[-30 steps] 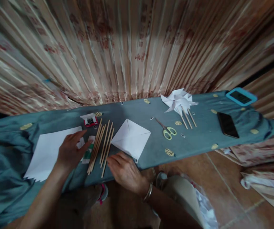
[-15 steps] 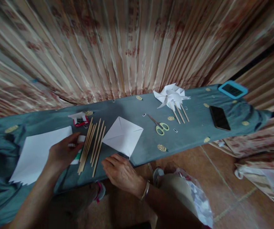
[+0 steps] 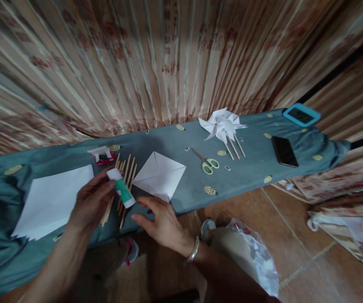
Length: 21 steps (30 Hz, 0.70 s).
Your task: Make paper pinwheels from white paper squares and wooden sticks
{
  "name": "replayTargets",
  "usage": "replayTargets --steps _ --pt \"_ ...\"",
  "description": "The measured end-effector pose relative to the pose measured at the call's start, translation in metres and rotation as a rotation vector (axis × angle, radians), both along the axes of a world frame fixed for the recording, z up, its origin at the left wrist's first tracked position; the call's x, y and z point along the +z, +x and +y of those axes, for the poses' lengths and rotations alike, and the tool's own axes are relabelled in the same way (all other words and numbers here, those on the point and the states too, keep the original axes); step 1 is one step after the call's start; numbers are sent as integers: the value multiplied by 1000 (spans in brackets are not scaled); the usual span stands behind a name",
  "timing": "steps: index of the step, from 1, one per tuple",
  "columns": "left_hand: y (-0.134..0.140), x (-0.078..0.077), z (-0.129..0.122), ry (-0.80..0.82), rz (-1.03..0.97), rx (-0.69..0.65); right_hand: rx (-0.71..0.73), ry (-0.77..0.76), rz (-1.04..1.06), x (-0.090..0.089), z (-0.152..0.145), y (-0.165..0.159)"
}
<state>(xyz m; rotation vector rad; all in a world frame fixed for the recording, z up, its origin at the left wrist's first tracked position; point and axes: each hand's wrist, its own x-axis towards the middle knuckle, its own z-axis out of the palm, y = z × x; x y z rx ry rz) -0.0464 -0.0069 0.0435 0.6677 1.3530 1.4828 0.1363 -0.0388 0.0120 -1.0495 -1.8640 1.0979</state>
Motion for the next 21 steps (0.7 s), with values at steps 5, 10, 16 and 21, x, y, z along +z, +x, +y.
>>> replayTargets --steps 5,10,16,21 --pt "37 -1 -10 -27 -247 -146 32 -608 529 7 6 5" --pt "45 -5 -8 14 -270 -212 -144 -769 736 6 19 18" --pt "41 -10 -10 26 -61 -333 -215 -822 768 8 29 35" --pt "38 -16 -13 11 110 -400 -223 -807 745 8 31 45"
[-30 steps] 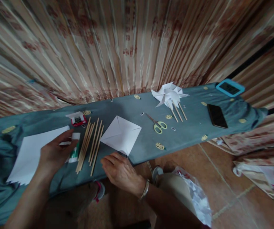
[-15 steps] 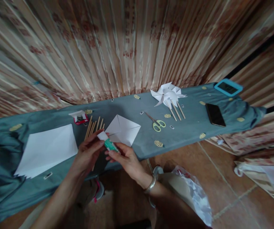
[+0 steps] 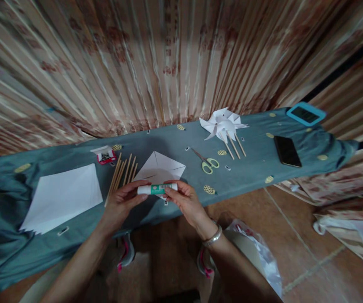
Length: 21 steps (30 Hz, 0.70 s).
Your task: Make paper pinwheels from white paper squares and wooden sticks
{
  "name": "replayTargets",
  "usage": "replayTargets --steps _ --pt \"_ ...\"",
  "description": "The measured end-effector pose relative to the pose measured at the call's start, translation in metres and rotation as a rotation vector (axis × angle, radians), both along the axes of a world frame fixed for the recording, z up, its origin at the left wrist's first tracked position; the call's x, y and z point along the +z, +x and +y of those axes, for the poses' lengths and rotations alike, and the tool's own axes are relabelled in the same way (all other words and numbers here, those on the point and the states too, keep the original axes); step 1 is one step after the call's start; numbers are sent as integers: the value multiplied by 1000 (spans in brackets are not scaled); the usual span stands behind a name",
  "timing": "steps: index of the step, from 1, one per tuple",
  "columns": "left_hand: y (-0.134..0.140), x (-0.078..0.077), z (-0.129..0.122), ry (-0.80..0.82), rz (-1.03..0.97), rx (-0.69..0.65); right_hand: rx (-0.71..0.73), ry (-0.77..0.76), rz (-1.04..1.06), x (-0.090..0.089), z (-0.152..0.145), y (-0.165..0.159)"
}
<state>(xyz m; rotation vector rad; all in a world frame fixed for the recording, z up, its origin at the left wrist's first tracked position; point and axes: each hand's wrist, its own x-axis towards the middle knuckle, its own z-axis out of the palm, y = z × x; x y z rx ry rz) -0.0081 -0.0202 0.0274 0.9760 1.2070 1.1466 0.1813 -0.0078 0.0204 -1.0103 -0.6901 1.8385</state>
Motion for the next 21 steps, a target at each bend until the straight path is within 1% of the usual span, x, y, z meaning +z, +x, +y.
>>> replayTargets --steps 6,11,13,18,20,21 --pt "6 -9 -4 -4 113 17 25 106 -162 -8 -2 3" --pt "8 -9 -7 57 176 0 46 117 -208 -11 -1 6" --pt "7 -8 -8 81 201 -15 73 117 -227 -11 -1 6" --pt "4 -10 -12 91 240 -124 197 173 -289 -13 -6 6" --pt "-1 -11 -12 96 261 -123 222 212 -318 -13 -5 9" --pt "-5 -10 -12 92 274 -102 211 230 -336 -13 -4 12"
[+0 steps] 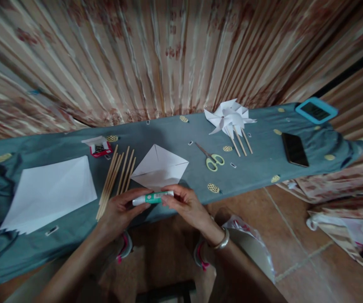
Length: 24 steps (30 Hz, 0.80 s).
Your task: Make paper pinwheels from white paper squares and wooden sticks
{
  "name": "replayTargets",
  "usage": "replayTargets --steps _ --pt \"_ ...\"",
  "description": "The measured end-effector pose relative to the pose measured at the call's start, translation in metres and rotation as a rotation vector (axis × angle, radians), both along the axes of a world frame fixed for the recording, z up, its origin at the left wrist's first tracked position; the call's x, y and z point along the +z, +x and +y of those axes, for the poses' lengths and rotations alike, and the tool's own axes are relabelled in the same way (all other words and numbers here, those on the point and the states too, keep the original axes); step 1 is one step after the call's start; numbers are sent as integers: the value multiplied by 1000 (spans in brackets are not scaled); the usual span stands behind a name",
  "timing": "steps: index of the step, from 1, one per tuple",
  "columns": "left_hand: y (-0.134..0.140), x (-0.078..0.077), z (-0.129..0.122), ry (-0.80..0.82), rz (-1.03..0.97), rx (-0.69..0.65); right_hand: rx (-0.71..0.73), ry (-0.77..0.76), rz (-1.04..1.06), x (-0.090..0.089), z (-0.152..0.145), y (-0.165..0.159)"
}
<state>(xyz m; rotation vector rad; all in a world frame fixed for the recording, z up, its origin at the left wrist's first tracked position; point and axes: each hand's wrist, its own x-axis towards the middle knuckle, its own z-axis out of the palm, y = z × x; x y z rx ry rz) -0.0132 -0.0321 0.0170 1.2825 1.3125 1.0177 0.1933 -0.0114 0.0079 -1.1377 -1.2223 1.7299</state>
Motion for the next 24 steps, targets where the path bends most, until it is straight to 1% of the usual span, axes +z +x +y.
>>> replayTargets --steps 2,4,6,8,11,12,14,15,17,20,22,24 --pt "-11 2 2 -34 57 85 -76 54 -46 1 7 11" --pt "-23 5 5 -38 109 188 -220 118 -130 2 16 26" --pt "-34 6 8 -3 164 287 -364 232 -276 1 24 44" --pt "-41 5 10 1 210 314 -458 382 -483 -3 30 61" --pt "-45 1 11 16 249 331 -501 583 -883 -11 35 80" --pt "-45 -1 11 20 247 326 -500 652 -979 -13 36 85" --pt "-44 -3 11 26 234 308 -497 767 -1081 -15 38 91" --pt "-43 -4 11 30 230 300 -494 800 -1097 -15 38 92" --pt "-41 -4 11 42 233 292 -499 810 -1088 -13 37 89" --pt "-32 -2 9 34 221 262 -460 746 -974 -7 27 72" --pt "-24 -3 6 28 200 204 -334 684 -862 -2 19 57" --pt "-15 -6 4 46 203 134 -221 691 -812 1 15 49"
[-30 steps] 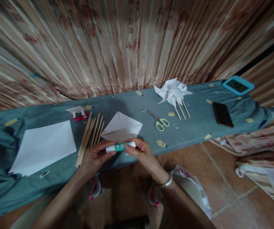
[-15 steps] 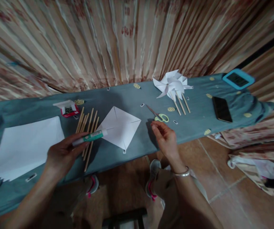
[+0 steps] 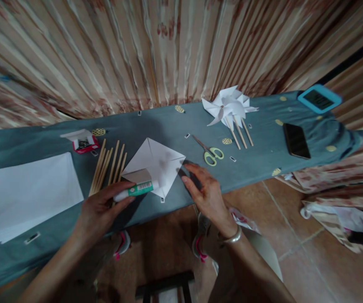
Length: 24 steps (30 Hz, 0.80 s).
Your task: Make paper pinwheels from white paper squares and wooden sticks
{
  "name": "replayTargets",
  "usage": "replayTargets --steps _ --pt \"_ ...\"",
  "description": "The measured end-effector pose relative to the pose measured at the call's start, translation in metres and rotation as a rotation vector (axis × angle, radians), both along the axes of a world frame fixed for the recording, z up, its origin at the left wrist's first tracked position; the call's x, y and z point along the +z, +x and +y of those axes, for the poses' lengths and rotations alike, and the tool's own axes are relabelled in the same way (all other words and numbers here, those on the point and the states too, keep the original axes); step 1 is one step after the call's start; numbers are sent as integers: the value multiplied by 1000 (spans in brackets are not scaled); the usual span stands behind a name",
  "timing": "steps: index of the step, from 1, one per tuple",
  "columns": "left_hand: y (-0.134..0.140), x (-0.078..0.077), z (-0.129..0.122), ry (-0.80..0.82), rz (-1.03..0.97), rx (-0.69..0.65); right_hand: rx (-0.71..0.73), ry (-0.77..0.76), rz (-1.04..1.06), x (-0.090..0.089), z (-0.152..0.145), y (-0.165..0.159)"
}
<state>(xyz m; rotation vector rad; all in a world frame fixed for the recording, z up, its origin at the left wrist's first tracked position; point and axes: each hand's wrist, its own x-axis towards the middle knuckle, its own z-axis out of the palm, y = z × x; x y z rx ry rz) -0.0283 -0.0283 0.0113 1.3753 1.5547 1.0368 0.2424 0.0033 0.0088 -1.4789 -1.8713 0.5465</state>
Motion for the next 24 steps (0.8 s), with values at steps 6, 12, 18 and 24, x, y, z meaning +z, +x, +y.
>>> replayTargets --steps 6,12,18,24 --pt "12 -7 -1 39 77 -186 -193 188 -232 -12 16 30" --pt "11 -13 3 95 125 -330 -190 170 -378 -28 30 53" --pt "9 -19 6 257 310 -399 -157 219 -347 -19 31 30" --pt "21 -15 9 380 528 -444 64 106 -194 -4 41 -24"
